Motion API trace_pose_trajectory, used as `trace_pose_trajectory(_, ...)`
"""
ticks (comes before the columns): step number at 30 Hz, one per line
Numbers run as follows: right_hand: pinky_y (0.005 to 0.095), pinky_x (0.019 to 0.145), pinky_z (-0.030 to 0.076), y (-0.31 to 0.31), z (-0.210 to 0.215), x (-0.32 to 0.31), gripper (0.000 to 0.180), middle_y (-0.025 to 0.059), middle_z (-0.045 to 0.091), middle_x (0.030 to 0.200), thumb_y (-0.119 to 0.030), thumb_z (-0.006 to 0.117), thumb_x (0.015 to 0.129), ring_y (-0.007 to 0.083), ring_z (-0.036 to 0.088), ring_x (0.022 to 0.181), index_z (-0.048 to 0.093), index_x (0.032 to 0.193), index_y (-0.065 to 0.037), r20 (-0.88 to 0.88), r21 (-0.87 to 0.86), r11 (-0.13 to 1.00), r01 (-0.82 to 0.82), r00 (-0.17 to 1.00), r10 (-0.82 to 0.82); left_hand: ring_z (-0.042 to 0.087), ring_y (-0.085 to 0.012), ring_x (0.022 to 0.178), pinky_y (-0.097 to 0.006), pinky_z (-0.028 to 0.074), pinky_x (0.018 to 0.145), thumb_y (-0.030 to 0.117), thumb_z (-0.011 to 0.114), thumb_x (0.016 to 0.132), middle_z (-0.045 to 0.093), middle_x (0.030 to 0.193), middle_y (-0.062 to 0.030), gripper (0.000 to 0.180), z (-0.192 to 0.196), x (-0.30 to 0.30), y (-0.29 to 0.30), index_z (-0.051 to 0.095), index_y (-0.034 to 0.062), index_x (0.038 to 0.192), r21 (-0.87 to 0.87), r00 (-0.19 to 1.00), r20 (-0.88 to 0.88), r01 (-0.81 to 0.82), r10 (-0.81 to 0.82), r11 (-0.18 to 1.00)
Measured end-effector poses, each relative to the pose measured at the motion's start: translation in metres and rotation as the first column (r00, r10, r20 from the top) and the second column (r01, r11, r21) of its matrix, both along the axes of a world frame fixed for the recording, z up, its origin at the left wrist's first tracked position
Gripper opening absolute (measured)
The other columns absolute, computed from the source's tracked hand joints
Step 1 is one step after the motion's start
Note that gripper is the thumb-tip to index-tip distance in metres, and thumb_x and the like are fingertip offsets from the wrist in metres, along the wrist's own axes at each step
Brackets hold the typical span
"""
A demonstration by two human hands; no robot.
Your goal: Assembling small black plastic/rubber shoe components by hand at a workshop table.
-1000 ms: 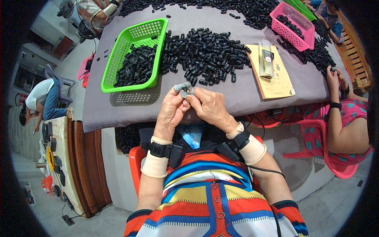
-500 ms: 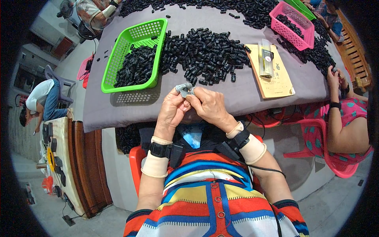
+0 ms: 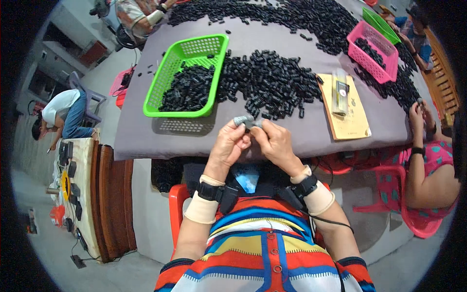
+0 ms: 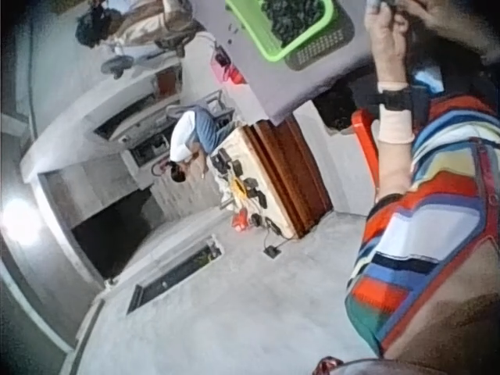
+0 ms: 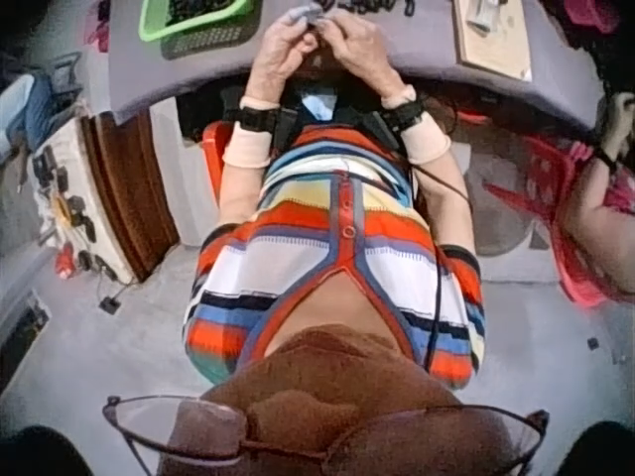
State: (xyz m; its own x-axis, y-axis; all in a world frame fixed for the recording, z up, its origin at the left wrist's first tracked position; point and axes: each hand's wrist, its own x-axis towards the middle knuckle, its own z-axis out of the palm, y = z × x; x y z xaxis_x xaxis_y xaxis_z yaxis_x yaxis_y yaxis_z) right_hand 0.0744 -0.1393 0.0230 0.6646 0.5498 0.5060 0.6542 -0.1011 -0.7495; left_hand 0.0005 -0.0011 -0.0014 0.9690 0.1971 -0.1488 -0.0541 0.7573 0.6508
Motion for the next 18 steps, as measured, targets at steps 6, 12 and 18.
trace_pose_trajectory(6, 0.0311, 0.044, 0.032, -0.003, 0.001, 0.008, 0.029, 0.0091, 0.041, 0.051, -0.018, 0.053, 0.090, 0.0137, 0.034, 0.047, 0.044, 0.069, 0.000, -0.289, 0.175, 0.984, 0.024, 0.957, 0.028, 0.053, -0.0085, 0.054, -0.019, 0.040, 0.042, 0.007, 0.058, 0.085, 0.057, 0.075, -0.0022, 0.017, 0.064, -0.010, 0.019, 0.058, 0.0031, 0.101, 0.414, 0.971, -0.021, -0.209, 0.238, 0.886)
trace_pose_trajectory(12, 0.0258, 0.045, 0.030, -0.004, -0.012, 0.019, 0.033, -0.0006, 0.038, 0.055, -0.023, 0.050, 0.092, 0.0065, 0.034, 0.051, 0.042, 0.067, -0.002, -0.498, 0.232, 0.970, 0.068, 0.865, 0.058, 0.052, -0.0061, 0.055, -0.017, 0.041, 0.044, 0.006, 0.061, 0.080, 0.058, 0.074, 0.0002, 0.026, 0.112, 0.005, 0.098, 0.059, 0.0029, 0.106, 0.778, 0.804, 0.161, -0.461, 0.573, 0.427)
trace_pose_trajectory(18, 0.0198, 0.046, 0.027, -0.007, -0.006, 0.024, 0.035, -0.0067, 0.036, 0.058, -0.031, 0.048, 0.094, 0.0026, 0.031, 0.052, 0.041, 0.067, -0.010, -0.633, 0.381, 0.921, 0.085, 0.750, 0.192, 0.050, -0.0058, 0.060, -0.021, 0.041, 0.053, 0.002, 0.060, 0.078, 0.059, 0.078, 0.0001, 0.013, 0.078, 0.015, 0.028, 0.066, 0.0030, 0.089, 0.975, 0.890, 0.191, -0.219, 0.414, 0.023)
